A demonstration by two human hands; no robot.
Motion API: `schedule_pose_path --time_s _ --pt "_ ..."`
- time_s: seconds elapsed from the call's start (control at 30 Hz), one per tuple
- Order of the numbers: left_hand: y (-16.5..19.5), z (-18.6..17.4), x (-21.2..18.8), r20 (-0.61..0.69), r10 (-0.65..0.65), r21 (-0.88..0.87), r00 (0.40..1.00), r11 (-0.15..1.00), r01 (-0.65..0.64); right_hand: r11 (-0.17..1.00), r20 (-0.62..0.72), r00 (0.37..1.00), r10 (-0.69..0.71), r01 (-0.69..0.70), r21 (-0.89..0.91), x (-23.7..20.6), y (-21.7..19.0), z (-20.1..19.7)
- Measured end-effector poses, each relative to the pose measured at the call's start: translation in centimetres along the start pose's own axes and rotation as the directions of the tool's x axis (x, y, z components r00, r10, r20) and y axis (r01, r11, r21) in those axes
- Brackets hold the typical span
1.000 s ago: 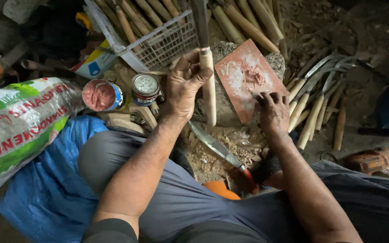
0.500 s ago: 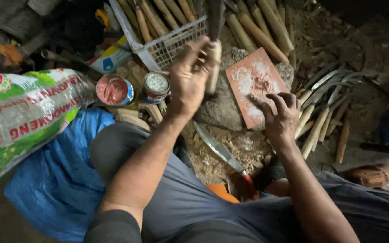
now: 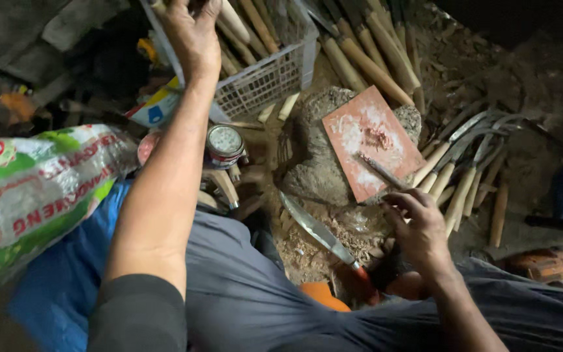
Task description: The person sits on the floor and assembles a tool by inserting a metal rod into a wooden handle. They use a small knife to scrape and clean the end of the handle before inserting the rod and tapping it into place.
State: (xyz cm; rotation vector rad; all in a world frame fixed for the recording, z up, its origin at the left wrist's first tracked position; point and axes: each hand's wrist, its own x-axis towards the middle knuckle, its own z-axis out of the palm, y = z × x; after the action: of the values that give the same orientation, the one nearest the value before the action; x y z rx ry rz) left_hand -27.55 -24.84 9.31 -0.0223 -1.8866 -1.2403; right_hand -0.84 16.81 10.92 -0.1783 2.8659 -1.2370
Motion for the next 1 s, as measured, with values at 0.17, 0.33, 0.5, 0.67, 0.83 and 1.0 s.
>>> schedule_pose_path --time_s 0.17,0.33,0.5,0.67,0.83,1.0 --pt "-4.4 3.9 -1.2 0.124 0.042 -0.116 0.991 0.993 -0.028 0.999 0.088 0.996 -0.010 0.015 -0.052 1.1 2.0 2.1" --pt "-8.4 7.2 -0.4 0.133 -0.075 0.195 0.988 0.980 0.048 0.990 0.162 0.987 -0.014 0.036 -0.139 2.5 2.9 3.1" --pt "-11.0 9.7 0.7 0.153 -0.186 0.240 0.971 0.960 0.146 0.994 0.197 0.980 0.028 -0.005 -0.113 3.7 3.1 3.7" --pt "-11.4 10.7 2.4 0.184 -0.276 0.224 0.943 0.946 0.233 0.992 0.220 0.971 0.089 -0.067 -0.105 4.3 2.9 4.3" --pt "-11.8 11.1 2.2 0.063 -0.138 0.327 0.988 0.939 0.110 0.985 0.284 0.947 0.151 -0.121 -0.121 4.9 2.6 4.5" --pt "-13.0 9.5 0.4 0.109 -0.164 0.416 0.980 0.903 0.105 0.982 0.334 0.927 0.173 -0.136 -0.132 5.0 2.2 4.3"
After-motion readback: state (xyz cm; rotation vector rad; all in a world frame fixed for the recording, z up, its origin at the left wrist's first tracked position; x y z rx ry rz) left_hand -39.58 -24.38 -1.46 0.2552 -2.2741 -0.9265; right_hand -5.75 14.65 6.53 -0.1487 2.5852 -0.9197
